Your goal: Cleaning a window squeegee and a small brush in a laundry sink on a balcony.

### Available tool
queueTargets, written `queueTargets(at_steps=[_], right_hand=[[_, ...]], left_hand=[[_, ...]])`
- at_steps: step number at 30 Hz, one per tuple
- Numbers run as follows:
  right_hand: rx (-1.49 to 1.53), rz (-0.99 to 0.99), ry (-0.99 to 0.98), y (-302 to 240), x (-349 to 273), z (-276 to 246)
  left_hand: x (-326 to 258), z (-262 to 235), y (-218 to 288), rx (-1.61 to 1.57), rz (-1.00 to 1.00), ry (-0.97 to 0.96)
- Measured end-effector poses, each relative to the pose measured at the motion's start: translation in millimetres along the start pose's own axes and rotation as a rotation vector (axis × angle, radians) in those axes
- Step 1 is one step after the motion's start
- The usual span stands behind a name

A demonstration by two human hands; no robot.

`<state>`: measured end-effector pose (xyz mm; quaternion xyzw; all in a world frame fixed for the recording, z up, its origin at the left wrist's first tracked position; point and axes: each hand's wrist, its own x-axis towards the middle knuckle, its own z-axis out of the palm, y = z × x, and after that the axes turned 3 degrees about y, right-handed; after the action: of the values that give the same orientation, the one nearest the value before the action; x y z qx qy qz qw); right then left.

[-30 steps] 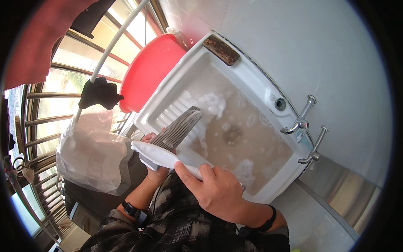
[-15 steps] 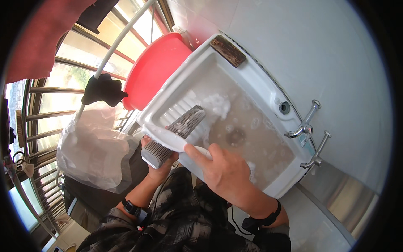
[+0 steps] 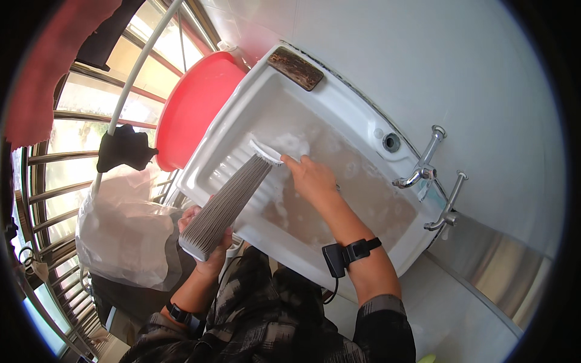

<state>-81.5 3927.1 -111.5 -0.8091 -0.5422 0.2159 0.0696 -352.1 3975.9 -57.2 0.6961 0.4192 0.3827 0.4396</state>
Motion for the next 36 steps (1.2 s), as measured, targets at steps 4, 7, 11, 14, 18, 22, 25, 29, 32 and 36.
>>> queueTargets(at_steps=[4, 7, 11, 14, 18, 22, 25, 29, 32, 36], right_hand=[[-0.070, 0.085, 0.025, 17.9, -6.2, -2.8], [0.058, 0.140, 0.098, 8.4, -26.6, -17.6], [0.480, 0.224, 0.114, -14.9, -59.8, -33.1], [0.888, 0.241, 0.272, -13.4, -71.9, -12.8], [0.955, 0.209, 0.238, -14.9, -87.6, -30.7], [1.091, 0.139, 0.098, -21.8, -116.6, -81.7], [1.220, 0.139, 0.099, -34.9, -141.0, -103.7], [1.443, 0.111, -0.005, -40.6, -157.3, -97.4], [1.475, 0.245, -0.176, -32.9, -158.8, -84.6], [1.189, -0.096, 0.039, -14.7, -163.4, -27.7]], left_hand=[[-1.8, -0.3, 6.9, -0.046, 0.095, 0.114], [-20.5, -18.4, 4.6, -0.118, 0.010, 0.138], [-18.1, -40.0, 29.2, 0.033, 0.132, 0.105], [-28.3, -50.4, 36.5, -0.009, 0.073, 0.055], [-41.1, -74.7, 49.8, -0.346, -0.080, 0.126], [-48.7, -104.4, 84.9, -0.781, -0.238, 0.206], [-48.1, -127.1, 91.3, -0.795, -0.235, 0.192], [-36.2, -124.8, 125.7, -0.864, -0.311, 0.198], [-29.5, -122.7, 134.9, -0.873, -0.255, 0.175], [-18.7, -112.0, 141.5, -0.911, -0.192, 0.079]])
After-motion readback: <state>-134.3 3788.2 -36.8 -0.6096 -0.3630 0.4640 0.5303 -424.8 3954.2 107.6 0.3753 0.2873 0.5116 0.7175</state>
